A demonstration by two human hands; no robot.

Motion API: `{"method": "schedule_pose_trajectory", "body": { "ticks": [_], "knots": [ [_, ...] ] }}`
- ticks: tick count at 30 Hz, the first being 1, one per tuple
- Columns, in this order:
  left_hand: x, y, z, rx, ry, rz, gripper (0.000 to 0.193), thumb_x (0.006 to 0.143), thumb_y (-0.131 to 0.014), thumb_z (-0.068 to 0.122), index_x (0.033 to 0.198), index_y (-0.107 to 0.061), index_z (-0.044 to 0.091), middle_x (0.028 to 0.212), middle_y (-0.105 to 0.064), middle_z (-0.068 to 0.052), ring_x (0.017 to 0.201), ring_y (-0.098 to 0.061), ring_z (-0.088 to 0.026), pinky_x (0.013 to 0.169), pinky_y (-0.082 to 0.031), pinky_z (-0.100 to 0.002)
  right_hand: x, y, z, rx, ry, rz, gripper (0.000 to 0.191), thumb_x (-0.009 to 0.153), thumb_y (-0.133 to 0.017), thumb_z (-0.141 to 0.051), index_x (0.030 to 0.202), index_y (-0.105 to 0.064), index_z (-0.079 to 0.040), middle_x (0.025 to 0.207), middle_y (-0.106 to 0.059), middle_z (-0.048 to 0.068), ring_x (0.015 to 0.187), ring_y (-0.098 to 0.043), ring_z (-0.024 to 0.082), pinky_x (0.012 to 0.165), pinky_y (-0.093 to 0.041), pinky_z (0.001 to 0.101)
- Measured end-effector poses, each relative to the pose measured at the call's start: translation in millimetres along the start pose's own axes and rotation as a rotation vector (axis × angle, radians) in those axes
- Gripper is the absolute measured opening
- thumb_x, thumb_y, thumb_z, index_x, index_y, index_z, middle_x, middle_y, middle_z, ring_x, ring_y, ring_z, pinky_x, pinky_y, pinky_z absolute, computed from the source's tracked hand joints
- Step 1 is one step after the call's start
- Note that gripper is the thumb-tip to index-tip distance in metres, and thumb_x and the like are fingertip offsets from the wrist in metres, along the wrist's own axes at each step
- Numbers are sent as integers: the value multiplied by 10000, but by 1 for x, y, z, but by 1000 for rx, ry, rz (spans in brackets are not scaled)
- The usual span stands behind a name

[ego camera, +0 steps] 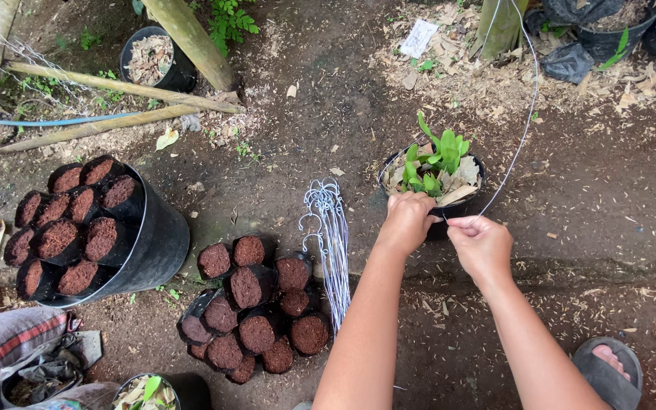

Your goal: The person sits on the ground in a plant nursery and bends lengths of wire by hand into hooks and hanger loops. They then attach a formed wire hanger around the rim of a potted plant, threading and twisting the wire ends to secure it to the pot.

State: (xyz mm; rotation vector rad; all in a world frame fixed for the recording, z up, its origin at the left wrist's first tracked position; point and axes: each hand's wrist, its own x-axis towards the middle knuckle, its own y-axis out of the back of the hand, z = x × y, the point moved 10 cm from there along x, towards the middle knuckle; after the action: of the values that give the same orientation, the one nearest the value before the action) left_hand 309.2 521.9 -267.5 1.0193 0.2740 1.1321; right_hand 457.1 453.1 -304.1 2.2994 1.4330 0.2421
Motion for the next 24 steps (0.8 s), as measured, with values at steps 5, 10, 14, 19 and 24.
{"method": "schedule_pose_trajectory", "body": {
  "ticks": [5,10,14,19,24],
  "knots": [
    [0,-1,0,7,4,-8,170,769,-813,128,911,-733,79,952,-705,-61,1022,-642,-277,965,-419,-431,0,0,1,-1,11,11,127,843,-768,-83,959,-818,-71,758,-755,33,642,-624,50,621,-519,251],
    [1,-2,-1,4,1,-3,176,764,-813,127,914,-734,79,958,-707,-62,1023,-642,-279,969,-418,-432,1,1,1,17,8,6,125,850,-764,-83,964,-813,-67,751,-745,32,637,-613,50,607,-509,253],
    [0,-1,-2,-12,3,16,177,769,-812,127,926,-742,86,946,-711,-64,1014,-648,-279,981,-415,-434,0,1,1,14,3,5,129,851,-764,-81,968,-815,-61,751,-744,37,635,-610,52,605,-506,252],
    [0,-1,-2,-13,-3,24,183,771,-816,132,932,-741,85,952,-713,-67,1011,-650,-279,981,-416,-431,1,-1,2,15,11,2,131,855,-764,-83,976,-811,-61,765,-750,36,645,-617,53,609,-510,253],
    [0,0,-1,-18,-4,20,187,765,-811,125,934,-743,85,948,-713,-70,1010,-650,-279,980,-416,-430,1,-3,-4,-36,85,0,134,852,-760,-57,979,-802,-58,827,-765,58,680,-672,78,659,-555,262]
  ]
}}
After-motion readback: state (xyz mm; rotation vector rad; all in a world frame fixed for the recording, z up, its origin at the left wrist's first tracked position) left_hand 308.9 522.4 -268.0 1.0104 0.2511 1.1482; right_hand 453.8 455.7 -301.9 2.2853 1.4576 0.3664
